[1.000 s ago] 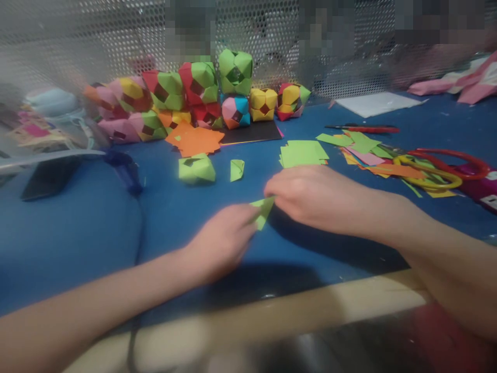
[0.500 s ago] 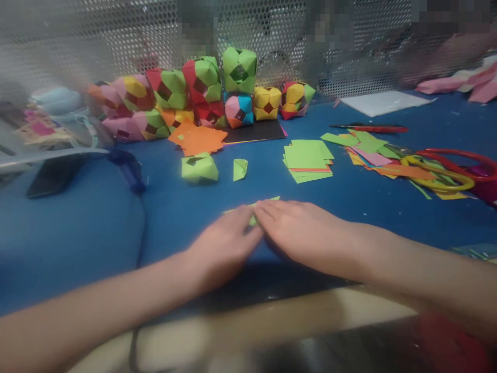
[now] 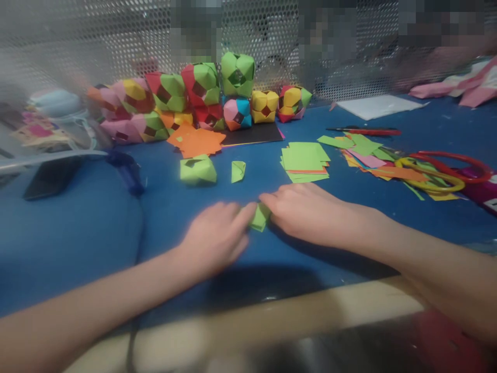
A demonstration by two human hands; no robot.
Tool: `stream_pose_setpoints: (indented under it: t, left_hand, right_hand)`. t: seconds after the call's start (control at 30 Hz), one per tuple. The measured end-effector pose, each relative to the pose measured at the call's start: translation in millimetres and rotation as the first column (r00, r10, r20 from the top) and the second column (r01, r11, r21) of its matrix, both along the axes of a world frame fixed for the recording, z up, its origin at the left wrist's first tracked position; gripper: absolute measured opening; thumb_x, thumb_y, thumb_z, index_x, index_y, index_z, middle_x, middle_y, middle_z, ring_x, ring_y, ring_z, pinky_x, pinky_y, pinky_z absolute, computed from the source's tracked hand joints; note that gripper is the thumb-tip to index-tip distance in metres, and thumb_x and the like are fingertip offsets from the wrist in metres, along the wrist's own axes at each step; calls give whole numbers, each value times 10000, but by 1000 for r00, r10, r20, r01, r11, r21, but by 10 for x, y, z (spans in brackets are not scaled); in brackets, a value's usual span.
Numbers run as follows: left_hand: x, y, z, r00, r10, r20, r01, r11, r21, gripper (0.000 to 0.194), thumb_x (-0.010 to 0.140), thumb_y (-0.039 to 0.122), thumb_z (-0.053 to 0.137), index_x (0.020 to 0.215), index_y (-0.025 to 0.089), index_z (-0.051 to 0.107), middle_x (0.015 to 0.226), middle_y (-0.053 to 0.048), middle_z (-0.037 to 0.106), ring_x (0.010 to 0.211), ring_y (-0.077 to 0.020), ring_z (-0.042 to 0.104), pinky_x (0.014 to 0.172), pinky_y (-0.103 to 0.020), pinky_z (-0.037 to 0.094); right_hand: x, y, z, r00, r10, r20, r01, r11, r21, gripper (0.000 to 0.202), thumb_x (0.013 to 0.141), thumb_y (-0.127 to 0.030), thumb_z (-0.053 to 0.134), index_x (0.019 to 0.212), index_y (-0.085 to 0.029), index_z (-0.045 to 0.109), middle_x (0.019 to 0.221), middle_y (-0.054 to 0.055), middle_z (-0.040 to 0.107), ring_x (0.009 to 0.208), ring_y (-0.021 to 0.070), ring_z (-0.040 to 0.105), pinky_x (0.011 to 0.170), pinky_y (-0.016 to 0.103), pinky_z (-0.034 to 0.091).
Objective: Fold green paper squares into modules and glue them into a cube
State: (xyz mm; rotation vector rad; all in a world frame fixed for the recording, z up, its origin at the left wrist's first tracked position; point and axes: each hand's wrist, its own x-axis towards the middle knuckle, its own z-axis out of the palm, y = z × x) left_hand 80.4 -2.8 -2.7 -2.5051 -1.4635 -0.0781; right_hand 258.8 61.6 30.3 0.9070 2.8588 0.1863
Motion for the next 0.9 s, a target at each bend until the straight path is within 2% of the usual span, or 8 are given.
stream_pose_setpoints:
  t: [0.13, 0.23, 0.37, 0.47, 0.6, 0.7, 0.8, 0.9]
  left_hand:
    - [-120, 108, -55, 971, -28, 235, 27, 1000, 5, 272, 880, 186, 385, 1084, 126, 555, 899, -96, 635, 806, -199, 570, 700, -322, 477]
    - [-183, 182, -56, 874, 64, 481, -54, 998, -34, 163, 879, 175, 402, 865, 150, 562, 801, -42, 602, 737, -142, 546, 673, -264, 451]
    - [-198, 232, -28, 685, 233, 690, -226, 969, -102, 75, 814, 185, 489, 741, 167, 482, 727, 11, 530, 662, -110, 481, 626, -243, 409]
    - [-179, 229, -24, 573, 287, 767, -251, 953, -170, 100, 780, 225, 531, 729, 172, 463, 723, 17, 521, 651, -107, 467, 606, -242, 399]
    - [-131, 186, -15, 429, 354, 831, -171, 935, -310, 78, 755, 222, 544, 767, 172, 485, 726, 11, 563, 629, -112, 517, 592, -254, 434]
    - [-90, 159, 5, 240, 428, 871, -42, 901, -431, 129, 748, 195, 547, 841, 181, 460, 697, 34, 570, 575, -112, 563, 571, -269, 477]
    - [-68, 162, 19, 58, 482, 874, 38, 874, -485, 223, 771, 212, 555, 959, 183, 438, 751, 31, 591, 554, -105, 579, 546, -270, 501]
    - [-83, 180, 14, -24, 488, 872, 69, 871, -486, 266, 807, 268, 555, 1042, 178, 466, 812, 12, 616, 600, -100, 586, 576, -264, 512]
  right_hand:
    - [-19, 41, -3, 996, -43, -78, 40, 998, -40, 242, 830, -102, 405, 934, -144, 619, 782, 117, 682, 726, 254, 651, 542, 299, 380]
    - [-28, 100, -11, 961, -117, -250, 91, 990, -110, 288, 850, -141, 408, 1055, -141, 611, 964, 134, 690, 892, 266, 648, 700, 350, 461]
    - [-64, 168, -96, 734, -296, -611, 140, 946, -291, 466, 897, -325, 434, 1313, -116, 440, 1294, 166, 555, 1185, 276, 525, 926, 419, 447]
    - [-121, 181, -190, 578, -431, -693, 54, 867, -495, 652, 866, -452, 486, 1394, -111, 312, 1420, 190, 421, 1211, 253, 512, 913, 394, 480]
    - [-187, 183, -235, 546, -567, -616, -6, 733, -680, 580, 804, -244, 572, 1331, -81, 390, 1295, 187, 549, 1044, 194, 615, 835, 310, 521]
    - [-194, 203, -219, 542, -575, -613, -22, 719, -695, 449, 759, -93, 536, 1207, -100, 506, 1074, 132, 673, 899, 173, 648, 766, 296, 528]
    - [-180, 210, -199, 529, -576, -623, -86, 694, -715, 394, 726, -48, 504, 1113, -116, 546, 945, 88, 697, 773, 152, 642, 667, 266, 520]
    - [-168, 175, -159, 548, -563, -618, -120, 679, -724, 321, 709, -60, 504, 1015, -123, 574, 888, 62, 692, 737, 141, 622, 613, 235, 491]
